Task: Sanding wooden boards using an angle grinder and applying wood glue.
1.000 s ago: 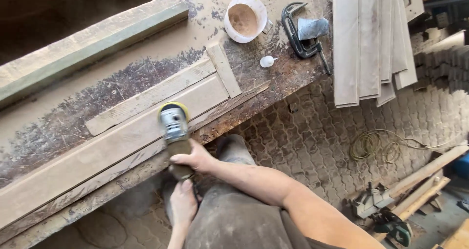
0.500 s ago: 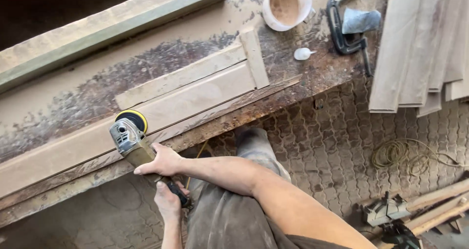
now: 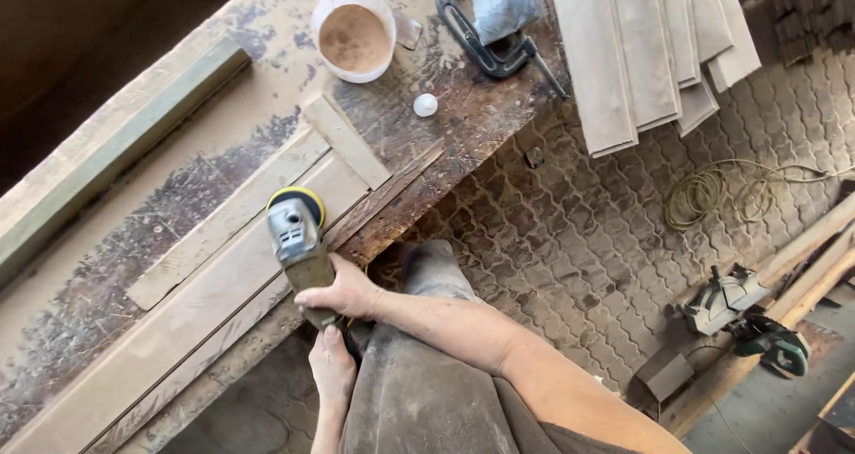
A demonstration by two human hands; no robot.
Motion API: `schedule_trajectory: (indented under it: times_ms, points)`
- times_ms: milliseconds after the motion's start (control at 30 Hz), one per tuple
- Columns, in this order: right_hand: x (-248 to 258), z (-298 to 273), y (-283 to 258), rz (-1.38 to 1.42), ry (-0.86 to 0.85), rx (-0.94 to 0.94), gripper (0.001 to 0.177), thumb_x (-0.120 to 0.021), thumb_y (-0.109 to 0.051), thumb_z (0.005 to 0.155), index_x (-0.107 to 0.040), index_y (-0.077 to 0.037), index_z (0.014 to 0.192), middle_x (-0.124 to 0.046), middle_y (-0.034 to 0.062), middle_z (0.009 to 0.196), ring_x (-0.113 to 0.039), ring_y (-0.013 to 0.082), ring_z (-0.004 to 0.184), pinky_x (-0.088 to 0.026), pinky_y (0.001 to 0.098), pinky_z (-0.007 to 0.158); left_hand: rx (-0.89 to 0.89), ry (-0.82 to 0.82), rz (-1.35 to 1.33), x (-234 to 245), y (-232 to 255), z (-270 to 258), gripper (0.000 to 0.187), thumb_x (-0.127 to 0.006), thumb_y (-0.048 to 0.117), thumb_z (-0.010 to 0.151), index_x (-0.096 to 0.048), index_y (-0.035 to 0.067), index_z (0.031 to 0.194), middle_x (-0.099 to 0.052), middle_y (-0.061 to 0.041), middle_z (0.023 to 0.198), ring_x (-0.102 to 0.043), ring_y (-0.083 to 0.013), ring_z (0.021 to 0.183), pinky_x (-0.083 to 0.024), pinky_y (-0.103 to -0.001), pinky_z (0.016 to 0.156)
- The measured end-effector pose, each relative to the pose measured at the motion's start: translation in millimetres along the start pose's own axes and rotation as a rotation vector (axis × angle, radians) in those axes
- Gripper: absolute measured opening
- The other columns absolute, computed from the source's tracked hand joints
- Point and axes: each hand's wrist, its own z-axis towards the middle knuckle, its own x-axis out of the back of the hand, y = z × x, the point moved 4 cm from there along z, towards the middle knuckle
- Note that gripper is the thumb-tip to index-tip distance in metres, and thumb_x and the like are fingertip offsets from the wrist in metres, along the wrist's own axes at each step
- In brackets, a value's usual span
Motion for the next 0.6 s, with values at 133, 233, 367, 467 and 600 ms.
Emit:
schedule_trajectory:
  times_ms: [133, 233, 367, 467, 600]
  points:
    - [38.1, -0.8, -27.1, 0.273, -0.032, -0.065, 0.069, -0.083, -0.038, 0.072, -0.056, -0.002, 0.124, -0.069, 0.0112, 0.105, -0.070, 0.0237, 0.093, -0.060, 0.0404, 0.086, 0.007, -0.096, -0.075, -30.0, 35.3, 20.2, 0.054, -0.046, 0.046, 0.104, -0.066, -0.004, 0.100, -0.067, -0.011, 0.075, -0.059, -0.0175, 0.069, -0.050, -0.036, 0.065]
    - [49.8, -2.1, -20.4, 0.401, 0.039, -0.077, 0.069, -0.083, -0.034, 0.071, -0.052, -0.003, 0.124, -0.069, 0.0105, 0.101, -0.071, 0.0233, 0.089, -0.061, 0.0409, 0.082, 0.044, -0.138, 0.012, -37.1, 24.6, 21.4, 0.055, -0.046, 0.046, 0.105, -0.066, -0.005, 0.096, -0.064, -0.012, 0.073, -0.057, -0.0198, 0.066, -0.049, -0.037, 0.065]
    - [37.5, -12.1, -7.7, 0.208, -0.040, -0.027, 0.066, -0.081, -0.034, 0.073, -0.056, -0.001, 0.124, -0.071, 0.0106, 0.103, -0.072, 0.0219, 0.091, -0.061, 0.0394, 0.084, 0.016, -0.038, -0.065, -32.7, 23.6, -4.2, 0.054, -0.043, 0.045, 0.104, -0.066, -0.004, 0.109, -0.069, -0.007, 0.080, -0.058, -0.0170, 0.072, -0.049, -0.035, 0.066]
    - [42.3, -11.5, -6.7, -0.046, 0.101, 0.047, 0.063, -0.088, -0.034, 0.076, -0.060, 0.001, 0.121, -0.070, 0.0117, 0.107, -0.070, 0.0219, 0.100, -0.057, 0.0413, 0.090, 0.091, -0.020, -0.033, -33.5, 12.6, -5.3, 0.054, -0.043, 0.044, 0.105, -0.066, -0.004, 0.098, -0.068, -0.008, 0.076, -0.060, -0.0188, 0.069, -0.049, -0.038, 0.065]
    - [53.3, -9.8, -28.3, 0.149, -0.027, 0.010, 0.057, -0.081, -0.036, 0.076, -0.065, -0.001, 0.117, -0.071, 0.0097, 0.102, -0.071, 0.0215, 0.092, -0.060, 0.0405, 0.085, -0.106, -0.047, 0.147, -43.6, 33.1, 13.6, 0.054, -0.040, 0.040, 0.110, -0.066, -0.004, 0.096, -0.066, -0.012, 0.084, -0.062, -0.0215, 0.076, -0.050, -0.039, 0.069]
